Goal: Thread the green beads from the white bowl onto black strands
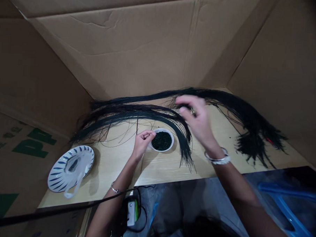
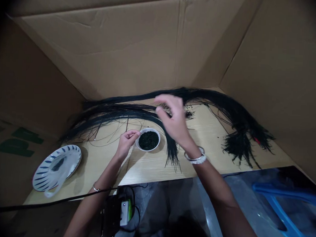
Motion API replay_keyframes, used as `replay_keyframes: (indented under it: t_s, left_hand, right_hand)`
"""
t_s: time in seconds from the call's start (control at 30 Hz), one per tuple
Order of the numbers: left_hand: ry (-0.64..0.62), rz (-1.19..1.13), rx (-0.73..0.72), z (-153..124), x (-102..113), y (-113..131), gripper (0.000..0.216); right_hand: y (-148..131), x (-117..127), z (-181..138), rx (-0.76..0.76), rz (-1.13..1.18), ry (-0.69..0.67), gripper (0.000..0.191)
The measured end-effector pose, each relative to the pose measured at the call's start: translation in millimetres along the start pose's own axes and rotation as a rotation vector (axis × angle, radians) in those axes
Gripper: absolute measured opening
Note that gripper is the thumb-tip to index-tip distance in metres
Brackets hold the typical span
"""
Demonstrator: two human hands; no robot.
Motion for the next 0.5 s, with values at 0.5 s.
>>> replay_keyframes:
  t_s: [0.5]
  left_hand:
    - [0.031,-0.053,0.007,6,-1,-6,0.046]
  right_hand:
    - [49,-103,-39,-0.157,-0.278,-0.698,0.005]
Point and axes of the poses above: each hand's wrist, its own z-axis towards the middle knuckle, its own x-axis out of the back of the hand, y = z × x, the point moved 1 cm from there along z, towards the middle knuckle, and after that the axes turned 4 degrees about -y, right-handed, at the moved point
